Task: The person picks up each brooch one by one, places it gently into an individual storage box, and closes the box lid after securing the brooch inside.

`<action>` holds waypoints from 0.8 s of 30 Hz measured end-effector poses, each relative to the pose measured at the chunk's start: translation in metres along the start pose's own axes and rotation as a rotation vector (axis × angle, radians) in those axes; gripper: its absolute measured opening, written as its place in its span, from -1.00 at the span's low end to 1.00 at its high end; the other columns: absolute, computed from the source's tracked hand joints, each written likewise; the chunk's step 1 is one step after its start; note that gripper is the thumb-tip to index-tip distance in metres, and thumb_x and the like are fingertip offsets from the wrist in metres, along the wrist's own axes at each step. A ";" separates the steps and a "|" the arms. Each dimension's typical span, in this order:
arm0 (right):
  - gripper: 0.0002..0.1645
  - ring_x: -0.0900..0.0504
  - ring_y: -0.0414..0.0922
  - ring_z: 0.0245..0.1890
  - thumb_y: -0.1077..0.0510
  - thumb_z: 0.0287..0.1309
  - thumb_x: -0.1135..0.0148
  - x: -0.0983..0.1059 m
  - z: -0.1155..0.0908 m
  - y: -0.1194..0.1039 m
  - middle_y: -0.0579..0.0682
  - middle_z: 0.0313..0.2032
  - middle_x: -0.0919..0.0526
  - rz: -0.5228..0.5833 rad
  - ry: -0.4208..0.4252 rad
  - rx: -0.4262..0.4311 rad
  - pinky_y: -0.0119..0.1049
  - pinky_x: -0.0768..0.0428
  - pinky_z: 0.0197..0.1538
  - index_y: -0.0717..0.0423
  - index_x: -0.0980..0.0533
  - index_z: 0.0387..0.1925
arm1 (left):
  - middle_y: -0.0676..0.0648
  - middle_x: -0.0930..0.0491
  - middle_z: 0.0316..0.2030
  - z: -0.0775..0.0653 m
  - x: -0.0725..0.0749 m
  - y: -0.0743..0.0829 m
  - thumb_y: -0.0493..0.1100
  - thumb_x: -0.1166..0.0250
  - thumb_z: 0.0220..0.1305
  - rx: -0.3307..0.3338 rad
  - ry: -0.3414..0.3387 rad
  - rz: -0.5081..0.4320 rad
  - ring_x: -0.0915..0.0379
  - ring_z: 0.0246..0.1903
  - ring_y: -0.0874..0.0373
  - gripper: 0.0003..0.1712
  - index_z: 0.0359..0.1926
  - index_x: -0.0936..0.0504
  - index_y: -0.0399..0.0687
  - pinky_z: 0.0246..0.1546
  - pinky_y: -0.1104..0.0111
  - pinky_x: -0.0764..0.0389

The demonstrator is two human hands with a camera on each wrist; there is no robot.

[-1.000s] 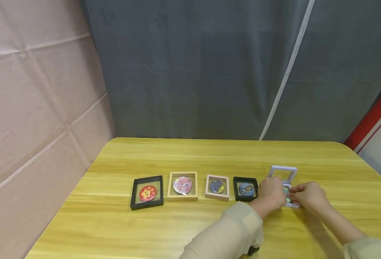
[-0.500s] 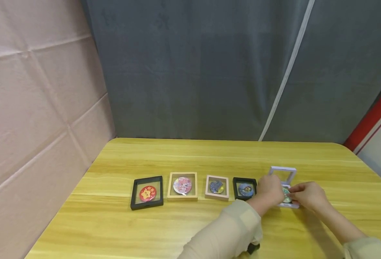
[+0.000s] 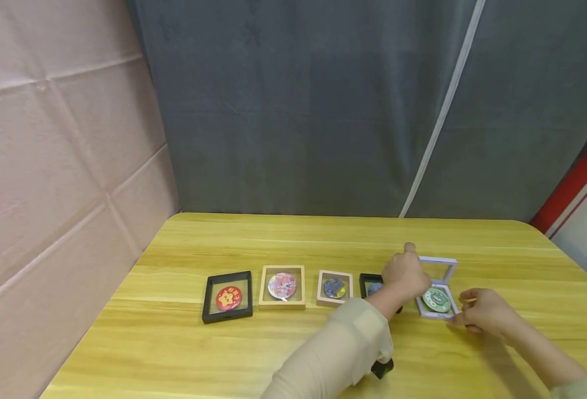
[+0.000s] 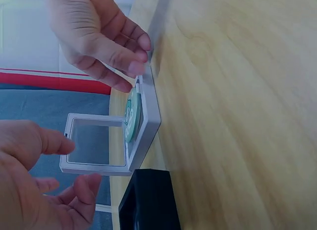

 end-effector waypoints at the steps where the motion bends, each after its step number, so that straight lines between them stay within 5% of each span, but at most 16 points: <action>1: -0.11 -0.44 -0.19 -0.59 0.23 -0.28 -0.43 -0.001 0.000 0.001 0.09 -0.46 -0.45 -0.005 0.005 -0.002 -0.37 -0.49 -0.54 0.74 -0.16 -0.05 | 0.03 -0.44 -0.64 0.000 0.000 0.001 -0.05 -0.32 -0.05 -0.017 -0.006 -0.005 -0.28 -0.68 0.19 -0.29 0.16 -0.24 0.31 -0.70 0.37 -0.30; 10: -0.17 -0.46 -0.17 -0.58 0.04 -0.33 -0.50 -0.002 0.000 0.002 0.12 -0.43 -0.50 -0.068 0.046 -0.024 -0.35 -0.49 -0.56 0.60 -0.34 -0.17 | 0.15 -0.53 -0.25 -0.003 -0.003 0.006 -0.05 -0.33 -0.04 -0.140 -0.017 -0.031 -0.37 -0.42 0.30 -0.37 0.11 -0.37 0.34 -0.56 0.46 -0.34; 24: -0.28 -0.46 -0.17 -0.57 0.08 -0.27 -0.47 -0.002 0.000 0.004 0.07 -0.45 -0.50 -0.057 0.051 -0.034 -0.36 -0.49 -0.55 0.54 -0.36 -0.20 | 0.10 -0.51 -0.39 -0.006 -0.004 0.007 -0.08 -0.36 -0.06 -0.165 -0.017 -0.135 -0.32 -0.51 0.27 -0.45 0.03 -0.42 0.21 -0.56 0.52 -0.33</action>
Point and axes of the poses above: each hand's wrist, its own z-axis towards the middle knuckle, its own x-axis out of the back of the hand, y = z × x, the point moved 9 cm from there along z, towards the middle knuckle
